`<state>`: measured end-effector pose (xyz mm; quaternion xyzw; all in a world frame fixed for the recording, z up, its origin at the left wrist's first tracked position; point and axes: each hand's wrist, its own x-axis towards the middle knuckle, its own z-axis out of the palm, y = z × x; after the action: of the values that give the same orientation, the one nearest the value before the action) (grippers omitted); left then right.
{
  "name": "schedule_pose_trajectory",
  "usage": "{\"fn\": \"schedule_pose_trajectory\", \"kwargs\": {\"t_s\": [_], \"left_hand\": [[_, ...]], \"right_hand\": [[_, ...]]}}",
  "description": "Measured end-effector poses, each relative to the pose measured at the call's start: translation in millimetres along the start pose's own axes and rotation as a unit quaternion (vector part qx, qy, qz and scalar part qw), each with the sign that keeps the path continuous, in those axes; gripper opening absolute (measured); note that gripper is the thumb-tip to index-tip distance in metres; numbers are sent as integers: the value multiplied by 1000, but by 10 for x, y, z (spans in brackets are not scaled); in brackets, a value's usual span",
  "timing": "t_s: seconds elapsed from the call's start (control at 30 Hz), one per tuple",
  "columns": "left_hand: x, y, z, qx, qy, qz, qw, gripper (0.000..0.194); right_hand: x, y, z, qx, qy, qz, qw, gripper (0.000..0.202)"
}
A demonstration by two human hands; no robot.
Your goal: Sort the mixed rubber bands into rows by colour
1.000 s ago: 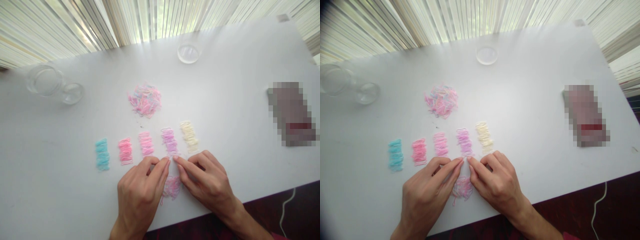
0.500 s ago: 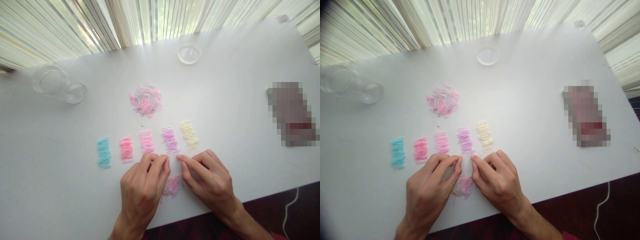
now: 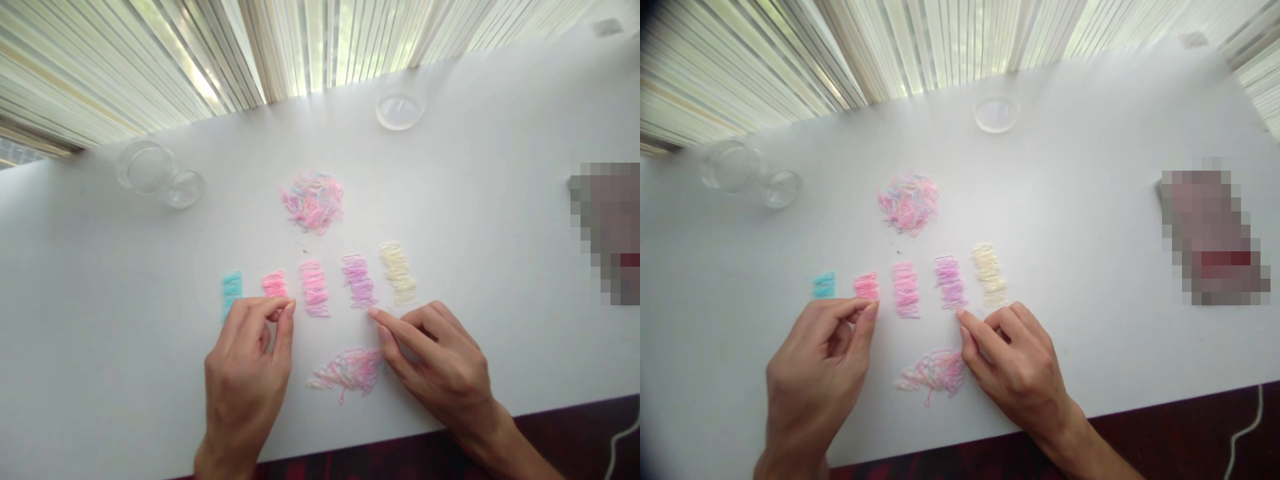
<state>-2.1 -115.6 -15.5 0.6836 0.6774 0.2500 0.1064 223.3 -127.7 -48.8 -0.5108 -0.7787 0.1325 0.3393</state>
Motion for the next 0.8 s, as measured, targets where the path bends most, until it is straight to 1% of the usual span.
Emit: {"fn": "schedule_pose_trajectory", "kwargs": {"t_s": [0.07, 0.13, 0.37, 0.57, 0.67, 0.8], "left_hand": [[29, -42, 13, 45, -2, 63, 997, 8], [58, -54, 24, 67, -13, 92, 993, 8], [152, -7, 40, 87, -30, 120, 989, 8], [183, -31, 40, 102, -42, 157, 981, 7], [196, -40, 5, 59, -66, 129, 988, 7], [232, -48, -71, -27, -112, 45, 992, 9]], "right_hand": [[1, 3, 2, 2, 2, -1, 1000, 24], [10, 4, 8, 2, 2, -1, 1000, 24], [32, -8, 14, 1, 2, 3, 1000, 24], [19, 6, 13, 14, -2, 8, 1000, 24], [14, 11, 9, 14, -1, 7, 1000, 23], [12, 3, -4, 10, -7, 7, 1000, 23]]}}
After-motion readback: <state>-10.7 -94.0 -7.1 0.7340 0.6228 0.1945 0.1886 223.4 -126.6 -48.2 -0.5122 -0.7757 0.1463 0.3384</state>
